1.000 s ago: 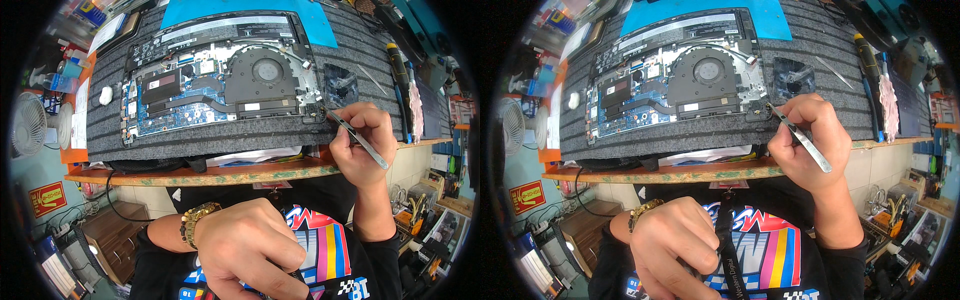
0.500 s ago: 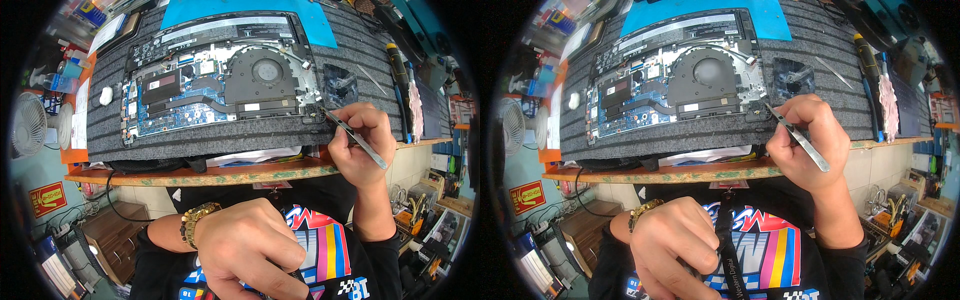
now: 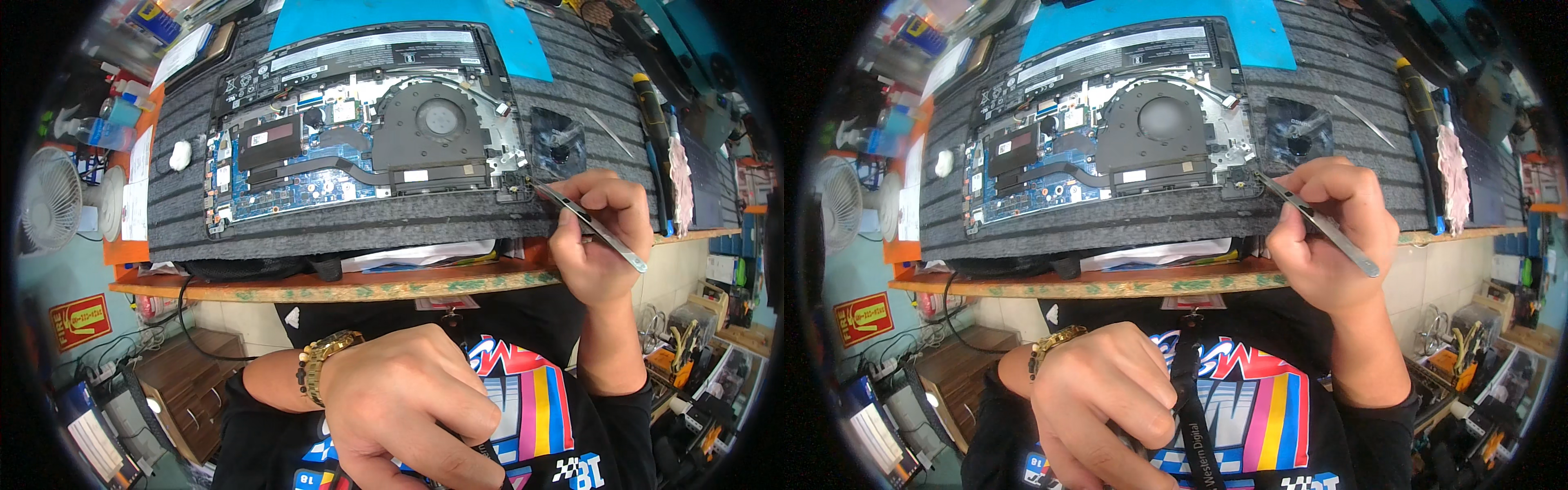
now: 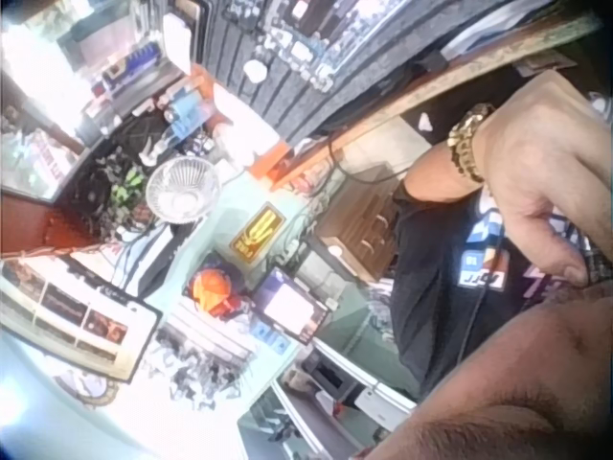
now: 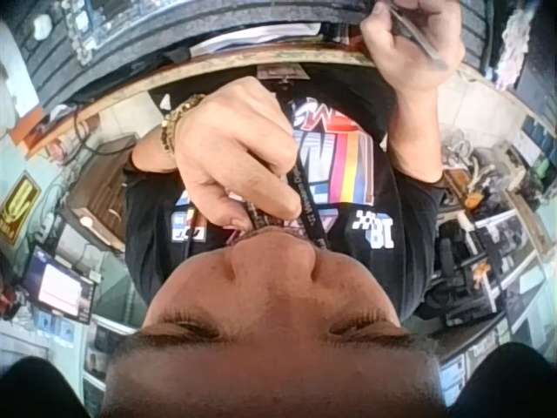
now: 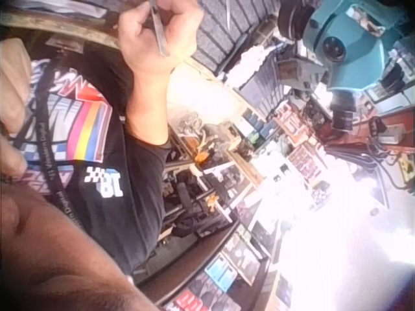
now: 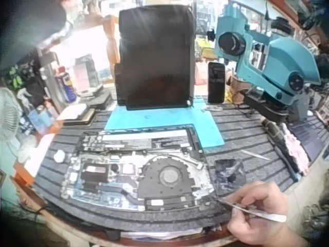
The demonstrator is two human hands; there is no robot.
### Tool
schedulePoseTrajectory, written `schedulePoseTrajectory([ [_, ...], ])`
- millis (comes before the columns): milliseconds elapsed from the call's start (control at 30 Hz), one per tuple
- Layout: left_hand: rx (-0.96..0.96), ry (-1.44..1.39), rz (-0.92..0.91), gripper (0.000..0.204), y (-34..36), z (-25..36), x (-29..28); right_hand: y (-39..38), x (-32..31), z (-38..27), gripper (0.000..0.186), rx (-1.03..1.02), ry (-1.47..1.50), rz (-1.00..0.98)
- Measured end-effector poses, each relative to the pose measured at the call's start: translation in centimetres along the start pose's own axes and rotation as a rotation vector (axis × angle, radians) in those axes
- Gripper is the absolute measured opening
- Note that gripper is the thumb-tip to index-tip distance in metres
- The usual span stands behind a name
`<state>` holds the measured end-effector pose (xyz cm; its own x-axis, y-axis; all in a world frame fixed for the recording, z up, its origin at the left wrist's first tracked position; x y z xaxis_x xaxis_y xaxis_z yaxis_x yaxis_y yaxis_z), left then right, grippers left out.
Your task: The person uses tweezers to position and attach a small internal component onto a laptop motherboard next to a cooling fan, then uses a small white pad to clean the area.
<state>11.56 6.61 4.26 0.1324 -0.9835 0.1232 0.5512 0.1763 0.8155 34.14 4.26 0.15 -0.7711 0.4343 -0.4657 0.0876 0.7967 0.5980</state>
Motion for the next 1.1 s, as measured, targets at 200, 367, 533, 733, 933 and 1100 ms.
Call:
schedulePoseTrajectory([
  [200, 0.029, 0.000, 0.052, 0.036, -0.7, -0.3, 0.8, -1.0, -1.5, 0.9, 0.033, 0.061, 0.173, 0.032],
  [367, -0.185, 0.088, -0.044, 0.041, -0.9, 0.8, -0.6, -1.4, -1.8, 1.5, 0.026, 0.092, 0.358, 0.106],
  [533, -0.460, 0.411, 0.185, 0.048, -4.5, 4.6, -4.9, -2.7, -2.9, 4.0, 0.023, 0.208, 0.474, 0.157],
  [733, -0.641, 1.144, 0.566, 0.041, -8.5, 16.5, -14.3, -3.1, -3.0, 5.2, 0.025, 0.209, 0.599, 0.210],
  [933, -0.647, 1.093, 1.035, 0.039, -11.9, 22.7, -26.1, -3.2, -3.0, 6.0, 0.026, 0.194, 0.618, 0.195],
  [1100, -0.511, 0.952, 1.176, 0.034, -15.6, 23.2, -34.8, -3.1, -2.8, 6.0, 0.023, 0.235, 0.591, 0.199],
])
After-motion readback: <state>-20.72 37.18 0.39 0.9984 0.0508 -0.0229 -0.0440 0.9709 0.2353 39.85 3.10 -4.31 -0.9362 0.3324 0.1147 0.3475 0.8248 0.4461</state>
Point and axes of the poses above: each hand's wrist, its own y-axis towards the middle knuckle, its own x-axis out of the palm, z = x × y, the point moved 6 cm from there along y, towards the middle knuckle, and after that the axes turned 2 degrees about -z, right-handed, at the moved point
